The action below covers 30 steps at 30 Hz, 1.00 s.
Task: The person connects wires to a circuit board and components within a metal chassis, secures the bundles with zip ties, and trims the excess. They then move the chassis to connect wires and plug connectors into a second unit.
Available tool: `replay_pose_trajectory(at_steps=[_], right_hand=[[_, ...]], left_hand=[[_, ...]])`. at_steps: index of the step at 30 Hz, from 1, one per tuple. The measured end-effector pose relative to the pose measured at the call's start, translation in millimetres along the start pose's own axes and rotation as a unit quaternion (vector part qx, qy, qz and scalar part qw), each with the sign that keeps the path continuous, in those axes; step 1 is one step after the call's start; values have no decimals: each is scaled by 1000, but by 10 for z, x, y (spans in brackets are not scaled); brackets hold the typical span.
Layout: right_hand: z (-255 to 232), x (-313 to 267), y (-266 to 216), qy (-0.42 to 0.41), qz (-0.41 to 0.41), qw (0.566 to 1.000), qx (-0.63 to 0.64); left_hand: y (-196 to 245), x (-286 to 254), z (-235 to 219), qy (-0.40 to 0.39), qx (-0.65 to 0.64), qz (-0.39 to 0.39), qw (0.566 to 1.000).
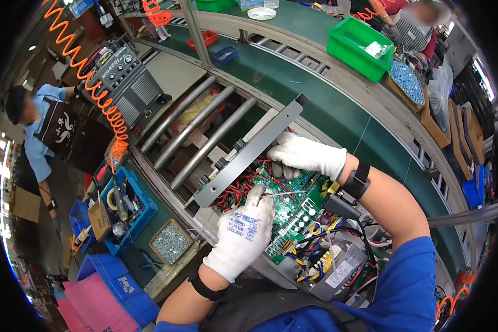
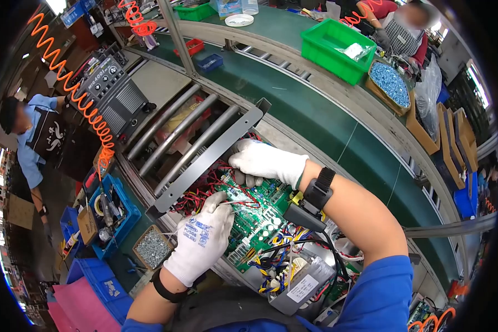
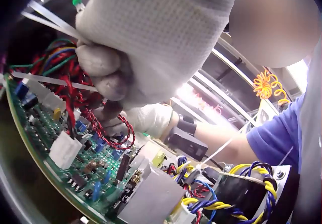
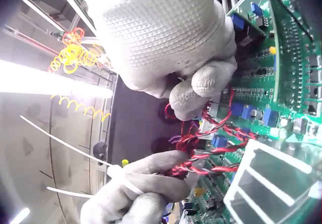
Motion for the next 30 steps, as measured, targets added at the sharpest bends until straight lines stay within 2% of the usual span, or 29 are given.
replay_pose_trajectory(at_steps=[2,4,6,7,8,9,10,11,12,14,15,16,18,22,24,26,28,30], right_hand=[[41,10,-35,5,15,1000,-21],[85,21,-1,9,28,999,-41],[98,77,5,26,-7,993,-118],[90,60,-12,28,30,991,-127],[70,99,71,29,28,991,-129],[84,75,-160,75,-117,954,-267],[182,-23,-365,117,-256,876,-392],[89,22,-134,105,-134,945,-281],[129,-68,-270,102,-132,945,-280],[123,-130,-229,76,-31,986,-142],[123,-110,-249,85,-90,979,-161],[103,-86,-201,83,-87,979,-164],[94,-20,-8,42,15,996,-79],[126,43,-81,21,35,998,-43],[174,12,-75,-5,81,994,-75],[157,40,39,13,73,995,-66],[205,98,49,-20,-15,992,121],[261,123,215,-13,26,951,308]], left_hand=[[29,-16,-4,14,30,36,999],[28,-12,5,16,33,33,999],[50,-13,-10,21,39,32,998],[47,-16,-19,23,17,21,999],[30,-20,-33,26,-6,9,1000],[24,-21,-54,30,-5,9,1000],[27,-28,-63,30,-1,12,999],[30,-38,-56,29,2,14,999],[16,-49,-41,28,0,12,1000],[21,-54,-16,36,34,25,998],[21,-54,-18,36,30,25,999],[23,-48,-16,27,25,20,999],[20,-36,-3,18,20,15,1000],[37,-23,-12,27,17,24,999],[35,-26,-19,29,18,23,999],[23,-37,-9,23,15,24,999],[30,-57,-18,34,24,32,999],[28,-53,-13,46,30,39,998]])
Point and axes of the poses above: each hand's wrist, its own x-axis towards the middle knuckle, its own z-axis out of the palm, y = z × x, the point moved 8 cm from there along x, towards the middle knuckle, and after that the axes turned 6 degrees about -y, right-handed, at the moved point
